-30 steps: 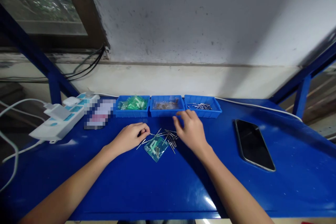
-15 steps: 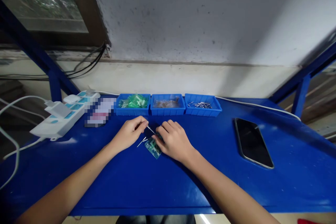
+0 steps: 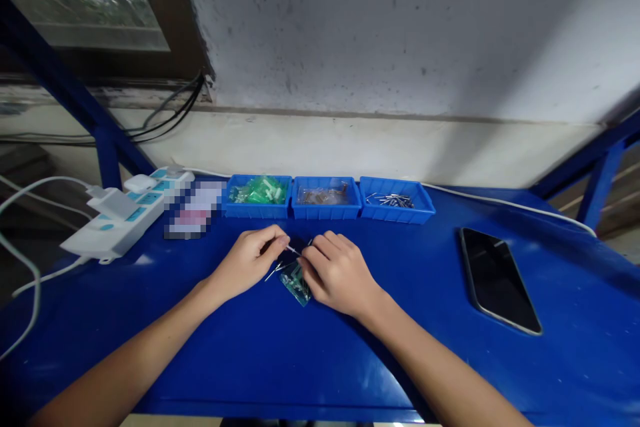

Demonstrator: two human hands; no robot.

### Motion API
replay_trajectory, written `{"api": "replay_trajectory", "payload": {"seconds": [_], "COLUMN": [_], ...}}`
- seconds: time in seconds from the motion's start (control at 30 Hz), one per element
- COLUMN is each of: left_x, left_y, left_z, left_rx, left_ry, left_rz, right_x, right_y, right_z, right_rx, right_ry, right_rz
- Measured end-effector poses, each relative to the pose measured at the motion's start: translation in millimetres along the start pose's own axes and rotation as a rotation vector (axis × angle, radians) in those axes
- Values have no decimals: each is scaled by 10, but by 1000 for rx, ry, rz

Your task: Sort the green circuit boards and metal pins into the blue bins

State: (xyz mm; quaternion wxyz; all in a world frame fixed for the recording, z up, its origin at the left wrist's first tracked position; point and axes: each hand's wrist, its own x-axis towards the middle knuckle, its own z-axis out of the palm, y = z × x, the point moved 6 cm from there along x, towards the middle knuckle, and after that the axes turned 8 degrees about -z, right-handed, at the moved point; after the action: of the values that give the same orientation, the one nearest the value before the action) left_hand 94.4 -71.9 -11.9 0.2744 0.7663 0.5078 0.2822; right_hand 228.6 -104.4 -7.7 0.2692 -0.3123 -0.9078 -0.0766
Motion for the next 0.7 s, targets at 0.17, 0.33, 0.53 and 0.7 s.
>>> {"api": "replay_trajectory", "payload": {"seconds": [0.17, 0.33, 0.53, 0.7], "left_x": [-56, -164, -164, -95], "left_y": [-22, 89, 105, 150], "left_z": [35, 146, 266, 138], "left_rx": [228, 319, 322, 175], "left_ry": [-166, -256, -315, -153], "left_rz": [13, 282, 348, 251], "right_x": [-212, -672, -432, -228], "right_y": [630, 1233, 900, 512], "right_z": [-452, -675, -348, -175], "right_rx": [-147, -373, 11, 299], "right_ry": [285, 234, 155, 44], "right_rz": [326, 914, 677, 494]}}
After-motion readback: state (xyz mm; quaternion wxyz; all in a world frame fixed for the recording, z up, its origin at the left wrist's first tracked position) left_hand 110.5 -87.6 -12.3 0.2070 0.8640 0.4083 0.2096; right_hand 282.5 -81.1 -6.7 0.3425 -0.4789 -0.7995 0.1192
